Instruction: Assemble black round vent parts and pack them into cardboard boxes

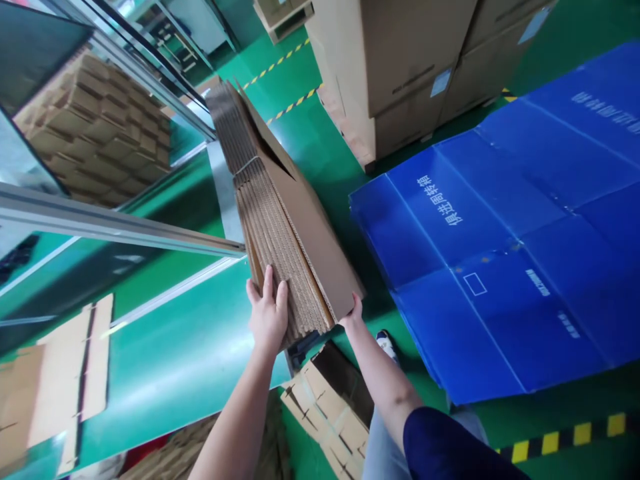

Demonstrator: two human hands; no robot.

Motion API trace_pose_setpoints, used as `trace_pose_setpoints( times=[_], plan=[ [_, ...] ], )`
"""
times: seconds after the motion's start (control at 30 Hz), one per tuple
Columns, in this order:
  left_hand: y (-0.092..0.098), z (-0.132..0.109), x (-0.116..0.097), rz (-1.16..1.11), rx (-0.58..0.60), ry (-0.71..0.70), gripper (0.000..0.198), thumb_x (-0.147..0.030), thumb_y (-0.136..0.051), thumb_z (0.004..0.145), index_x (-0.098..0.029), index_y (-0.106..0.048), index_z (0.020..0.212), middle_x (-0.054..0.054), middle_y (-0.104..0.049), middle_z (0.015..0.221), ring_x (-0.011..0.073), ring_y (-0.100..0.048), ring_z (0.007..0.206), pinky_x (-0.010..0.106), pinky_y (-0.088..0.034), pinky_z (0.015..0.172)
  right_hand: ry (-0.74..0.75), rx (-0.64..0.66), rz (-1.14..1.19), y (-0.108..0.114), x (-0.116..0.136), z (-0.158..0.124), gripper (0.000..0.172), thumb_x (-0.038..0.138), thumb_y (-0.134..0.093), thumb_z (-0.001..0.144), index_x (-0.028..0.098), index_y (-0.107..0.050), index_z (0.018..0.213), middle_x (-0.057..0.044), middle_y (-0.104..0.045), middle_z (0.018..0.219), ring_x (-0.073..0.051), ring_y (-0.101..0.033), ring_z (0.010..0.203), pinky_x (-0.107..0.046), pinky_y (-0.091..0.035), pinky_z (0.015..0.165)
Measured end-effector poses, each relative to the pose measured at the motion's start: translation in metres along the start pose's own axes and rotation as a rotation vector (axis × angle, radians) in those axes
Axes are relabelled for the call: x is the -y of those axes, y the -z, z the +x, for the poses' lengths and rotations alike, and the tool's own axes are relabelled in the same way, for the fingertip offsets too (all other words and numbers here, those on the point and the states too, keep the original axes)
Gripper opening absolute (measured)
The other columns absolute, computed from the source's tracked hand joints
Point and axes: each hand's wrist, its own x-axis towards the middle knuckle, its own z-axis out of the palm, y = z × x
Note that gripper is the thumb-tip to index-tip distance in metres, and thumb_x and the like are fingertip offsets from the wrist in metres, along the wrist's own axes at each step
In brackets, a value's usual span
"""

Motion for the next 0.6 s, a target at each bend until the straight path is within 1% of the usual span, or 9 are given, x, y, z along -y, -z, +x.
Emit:
trace_pose_setpoints(
  times=[0.13, 0.17, 0.23, 0.3, 0.37, 0.5, 0.6],
  plan=[
    [-0.002, -0.001, -0.007, 0.001, -0.042, -0.009, 0.068, -0.066, -0.030, 0.100, -0.038, -0.027, 0.162, 0.014, -0.014, 0.170, 0.0378, -0.028, 0.154, 0.057, -0.046, 0.110, -0.059, -0.101, -0.102, -0.006, 0.035, -0.012, 0.041, 0.060, -0.052, 0.083, 0.026, -0.063, 0.103, -0.009, -0.072, 0.094, -0.034, -0.064, 0.113, -0.065, -0.046, 0.099],
    [-0.003, 0.000, -0.008, 0.014, -0.046, -0.022, 0.068, -0.065, -0.031, 0.100, -0.038, -0.028, 0.162, 0.014, -0.015, 0.170, 0.0377, -0.029, 0.154, 0.056, -0.047, 0.110, -0.057, -0.111, -0.091, -0.007, 0.040, -0.013, 0.042, 0.060, -0.052, 0.084, 0.026, -0.064, 0.106, -0.009, -0.072, 0.094, -0.034, -0.064, 0.112, -0.065, -0.046, 0.098],
    [-0.002, 0.002, -0.005, 0.063, -0.047, -0.044, 0.067, -0.064, -0.033, 0.099, -0.038, -0.030, 0.161, 0.014, -0.014, 0.170, 0.0395, -0.032, 0.152, 0.057, -0.048, 0.108, -0.027, -0.080, -0.035, -0.005, 0.043, -0.015, 0.041, 0.058, -0.052, 0.085, 0.027, -0.064, 0.109, -0.007, -0.073, 0.094, -0.033, -0.065, 0.110, -0.062, -0.048, 0.098],
    [0.000, 0.006, 0.004, 0.111, -0.049, -0.068, 0.066, -0.062, -0.034, 0.100, -0.037, -0.032, 0.161, 0.015, -0.012, 0.171, 0.0415, -0.032, 0.151, 0.060, -0.046, 0.109, 0.018, -0.004, 0.020, -0.003, 0.036, -0.015, 0.040, 0.057, -0.050, 0.087, 0.028, -0.065, 0.110, -0.006, -0.074, 0.096, -0.030, -0.067, 0.109, -0.057, -0.052, 0.096],
    [0.003, 0.011, 0.019, 0.113, -0.050, -0.094, 0.066, -0.059, -0.034, 0.100, -0.034, -0.030, 0.162, 0.015, -0.011, 0.172, 0.0412, -0.030, 0.152, 0.059, -0.045, 0.111, 0.056, 0.067, 0.043, 0.000, 0.020, -0.014, 0.039, 0.055, -0.048, 0.088, 0.028, -0.066, 0.111, -0.005, -0.075, 0.097, -0.029, -0.068, 0.110, -0.052, -0.055, 0.094],
    [0.008, 0.021, 0.056, 0.032, -0.067, -0.100, 0.071, -0.056, -0.034, 0.100, -0.029, -0.022, 0.164, 0.010, -0.011, 0.173, 0.0362, -0.032, 0.152, 0.052, -0.046, 0.112, 0.054, 0.145, 0.059, 0.006, -0.018, -0.010, 0.035, 0.051, -0.045, 0.090, 0.030, -0.067, 0.107, -0.004, -0.076, 0.095, -0.026, -0.069, 0.110, -0.049, -0.057, 0.094],
    [0.009, 0.027, 0.075, -0.022, -0.091, -0.094, 0.074, -0.055, -0.033, 0.099, -0.023, -0.022, 0.165, 0.010, -0.014, 0.172, 0.0325, -0.031, 0.153, 0.047, -0.044, 0.116, 0.042, 0.162, 0.065, 0.008, -0.032, -0.003, 0.030, 0.049, -0.046, 0.089, 0.031, -0.068, 0.099, -0.003, -0.076, 0.092, -0.026, -0.071, 0.105, -0.050, -0.057, 0.094]
  ],
)
